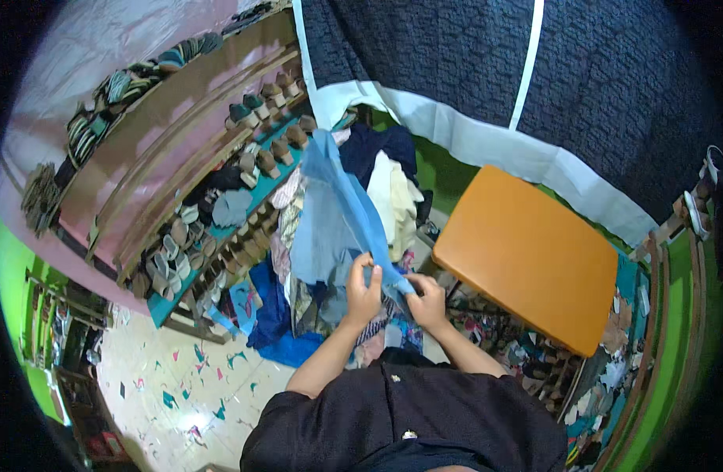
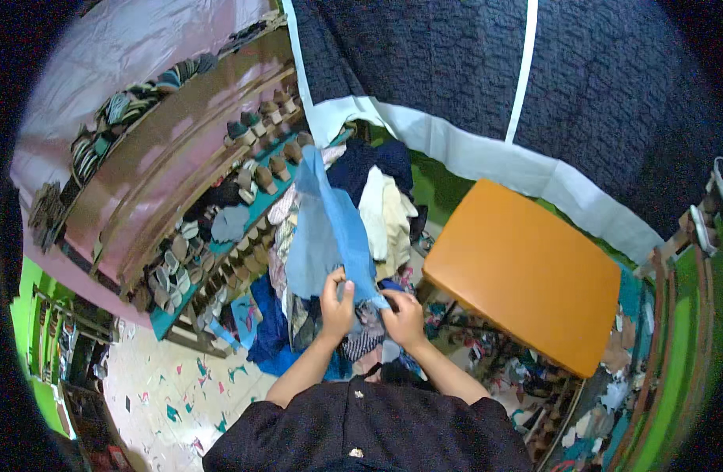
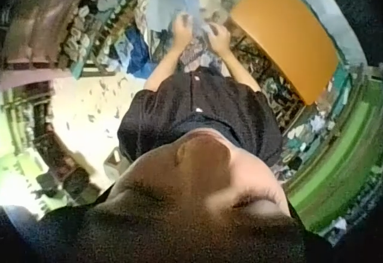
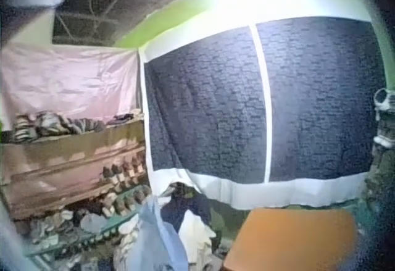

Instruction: Folding and organizing various fabric pieces on a table and shelf.

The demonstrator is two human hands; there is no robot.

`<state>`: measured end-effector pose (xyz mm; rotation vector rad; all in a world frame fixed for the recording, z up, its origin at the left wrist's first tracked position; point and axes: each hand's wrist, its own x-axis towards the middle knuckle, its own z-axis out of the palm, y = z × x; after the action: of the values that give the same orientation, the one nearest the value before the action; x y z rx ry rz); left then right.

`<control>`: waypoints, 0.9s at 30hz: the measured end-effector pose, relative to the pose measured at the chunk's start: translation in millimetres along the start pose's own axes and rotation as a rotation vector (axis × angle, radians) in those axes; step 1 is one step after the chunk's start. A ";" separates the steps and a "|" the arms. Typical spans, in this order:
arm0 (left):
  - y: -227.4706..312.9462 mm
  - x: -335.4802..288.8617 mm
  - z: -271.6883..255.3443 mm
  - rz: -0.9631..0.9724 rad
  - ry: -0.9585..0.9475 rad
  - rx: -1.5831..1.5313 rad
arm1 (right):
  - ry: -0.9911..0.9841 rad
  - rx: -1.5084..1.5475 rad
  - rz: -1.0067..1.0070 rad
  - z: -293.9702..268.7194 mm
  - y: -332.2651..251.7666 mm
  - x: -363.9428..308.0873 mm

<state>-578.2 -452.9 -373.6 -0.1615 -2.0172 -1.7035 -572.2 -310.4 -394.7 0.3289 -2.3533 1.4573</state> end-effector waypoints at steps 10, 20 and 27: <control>63.9 -110.2 -3.7 -0.039 -0.106 -0.316 | -0.065 0.254 0.129 -71.5 -70.1 -118.1; 139.0 -157.9 39.1 0.375 -0.686 -0.083 | 0.156 0.600 0.240 -152.8 -114.1 -152.9; 112.5 -194.7 74.5 0.499 -0.715 0.354 | 0.524 0.413 0.228 -241.3 -105.1 -193.7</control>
<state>-385.6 -315.4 -365.6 -1.1758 -2.4363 -1.0226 -314.6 -138.4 -290.5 -0.2135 -1.7105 1.8617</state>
